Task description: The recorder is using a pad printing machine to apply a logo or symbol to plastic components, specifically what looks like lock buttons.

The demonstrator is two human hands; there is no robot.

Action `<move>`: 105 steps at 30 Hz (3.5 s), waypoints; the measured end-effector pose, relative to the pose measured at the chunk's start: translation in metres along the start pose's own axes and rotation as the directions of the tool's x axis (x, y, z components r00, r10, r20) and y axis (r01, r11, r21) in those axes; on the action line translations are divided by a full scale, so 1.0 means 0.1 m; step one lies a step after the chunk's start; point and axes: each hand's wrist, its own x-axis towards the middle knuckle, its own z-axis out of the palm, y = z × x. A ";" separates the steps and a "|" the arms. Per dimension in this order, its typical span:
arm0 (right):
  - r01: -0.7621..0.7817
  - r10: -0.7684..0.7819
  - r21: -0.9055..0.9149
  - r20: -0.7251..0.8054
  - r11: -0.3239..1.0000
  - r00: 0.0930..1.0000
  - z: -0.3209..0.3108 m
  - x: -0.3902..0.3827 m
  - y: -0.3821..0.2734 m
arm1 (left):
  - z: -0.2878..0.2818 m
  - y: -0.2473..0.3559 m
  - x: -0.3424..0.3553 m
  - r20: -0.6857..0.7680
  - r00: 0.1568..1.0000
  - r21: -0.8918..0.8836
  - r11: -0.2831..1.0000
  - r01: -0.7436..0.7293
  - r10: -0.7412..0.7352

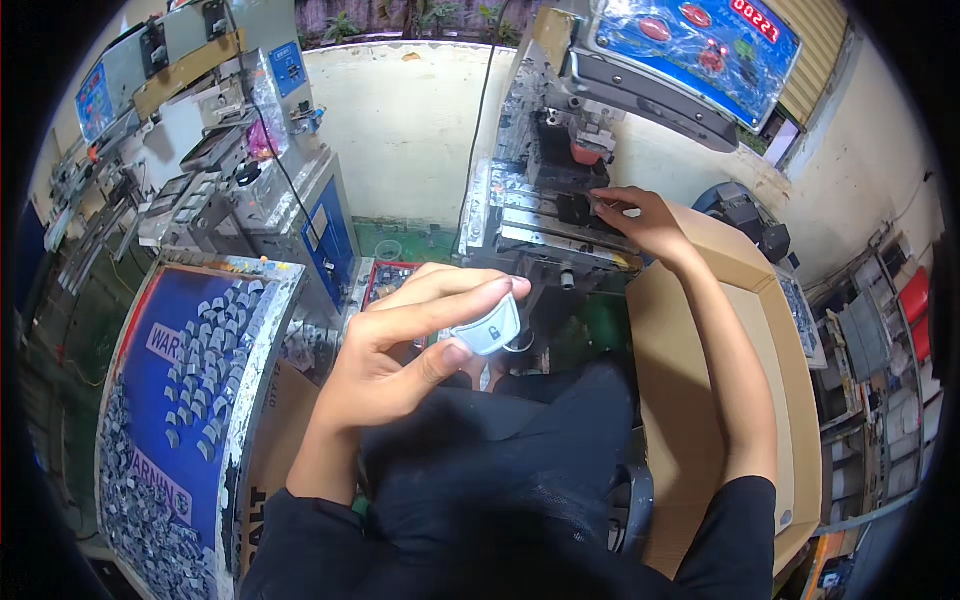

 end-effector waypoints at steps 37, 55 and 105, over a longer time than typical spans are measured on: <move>0.067 0.096 -0.448 0.332 0.892 0.939 -0.29 0.38 -0.45 | 0.01 0.19 -0.05 0.010 1.000 -0.014 1.000 -0.003 0.003; 0.007 0.019 0.118 -0.213 0.993 0.977 0.28 -0.42 0.17 | -0.05 0.34 -0.06 0.037 0.997 0.002 0.997 -0.074 0.074; 0.108 -0.105 0.099 -0.037 0.989 0.994 0.22 -0.92 0.27 | -3.08 1.05 -3.35 -0.921 0.343 0.345 0.024 0.938 -0.182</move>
